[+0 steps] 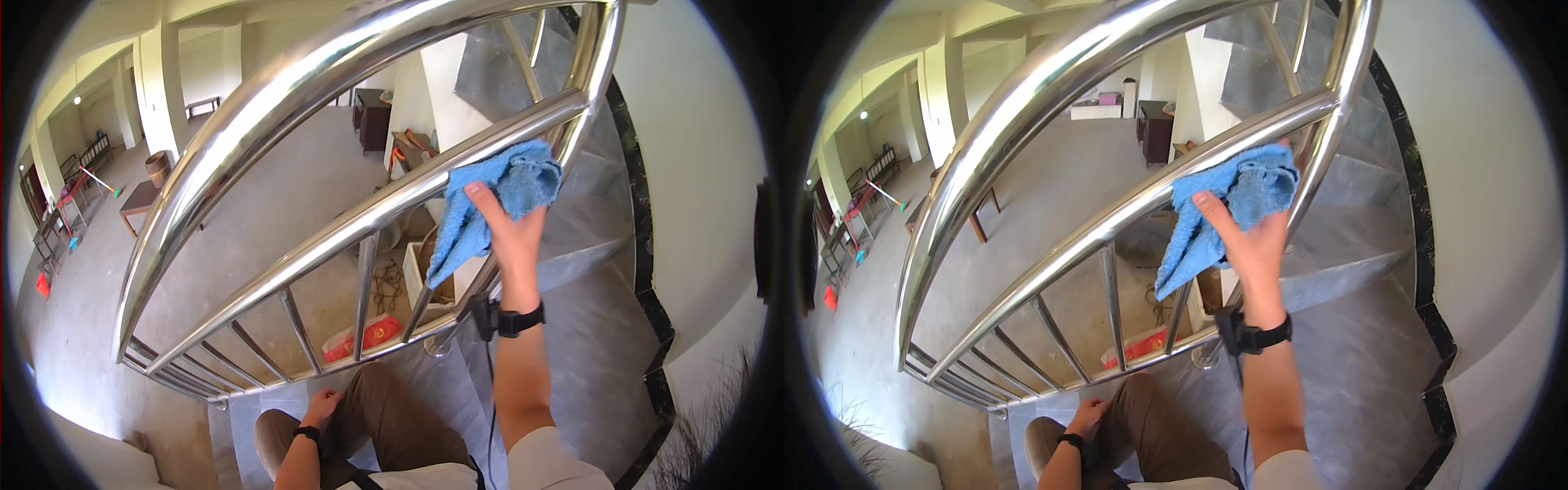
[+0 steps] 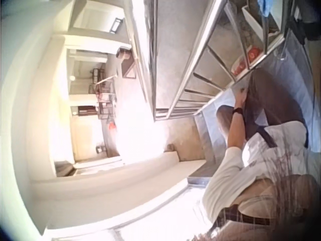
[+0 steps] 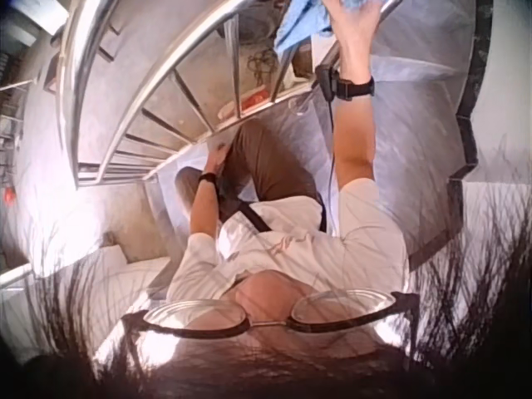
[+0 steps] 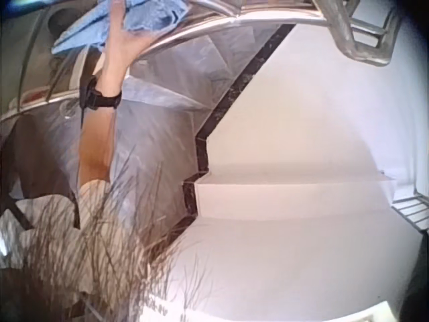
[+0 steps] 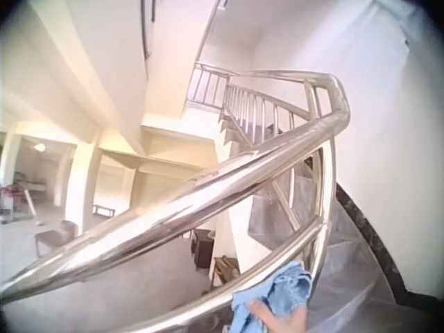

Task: Cleaning a metal staircase railing with a cloth and spray bottle.

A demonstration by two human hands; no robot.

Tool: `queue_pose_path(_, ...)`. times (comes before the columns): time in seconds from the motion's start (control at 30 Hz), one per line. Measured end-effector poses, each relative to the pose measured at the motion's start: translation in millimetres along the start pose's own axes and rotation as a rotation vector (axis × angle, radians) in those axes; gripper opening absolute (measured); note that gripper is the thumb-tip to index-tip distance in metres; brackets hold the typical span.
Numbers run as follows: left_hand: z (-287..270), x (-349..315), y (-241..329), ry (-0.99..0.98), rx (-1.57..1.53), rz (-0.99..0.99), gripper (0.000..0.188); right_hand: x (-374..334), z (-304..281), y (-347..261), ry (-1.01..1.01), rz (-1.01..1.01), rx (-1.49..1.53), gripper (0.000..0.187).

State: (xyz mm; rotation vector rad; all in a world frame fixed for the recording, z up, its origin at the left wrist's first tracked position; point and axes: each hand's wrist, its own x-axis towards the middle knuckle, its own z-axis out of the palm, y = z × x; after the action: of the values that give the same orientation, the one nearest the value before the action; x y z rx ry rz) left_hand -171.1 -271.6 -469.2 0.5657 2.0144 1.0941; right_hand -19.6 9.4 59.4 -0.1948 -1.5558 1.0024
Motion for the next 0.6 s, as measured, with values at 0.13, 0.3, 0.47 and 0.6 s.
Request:
queue_pose_path(0.13, -1, -13, 30, -0.065, -0.101, -0.105, 0.030, 0, 5, -2, -0.049, -0.070, 0.076, 0.040)
queue_pose_path(0.3, 3, 1, 23, -0.016, 0.012, -0.108, 0.038, -2, 6, 8, -0.027, 0.244, 0.300, 0.031)
queue_pose_path(0.47, 15, 14, 11, 0.001, 0.005, -0.192, 0.039, -5, 13, 21, -0.034, 0.127, 0.329, 0.027)
queue_pose_path(0.6, 13, 16, 0, 0.034, 0.016, -0.179, 0.037, -8, 16, 20, -0.024, 0.119, 0.301, 0.024)
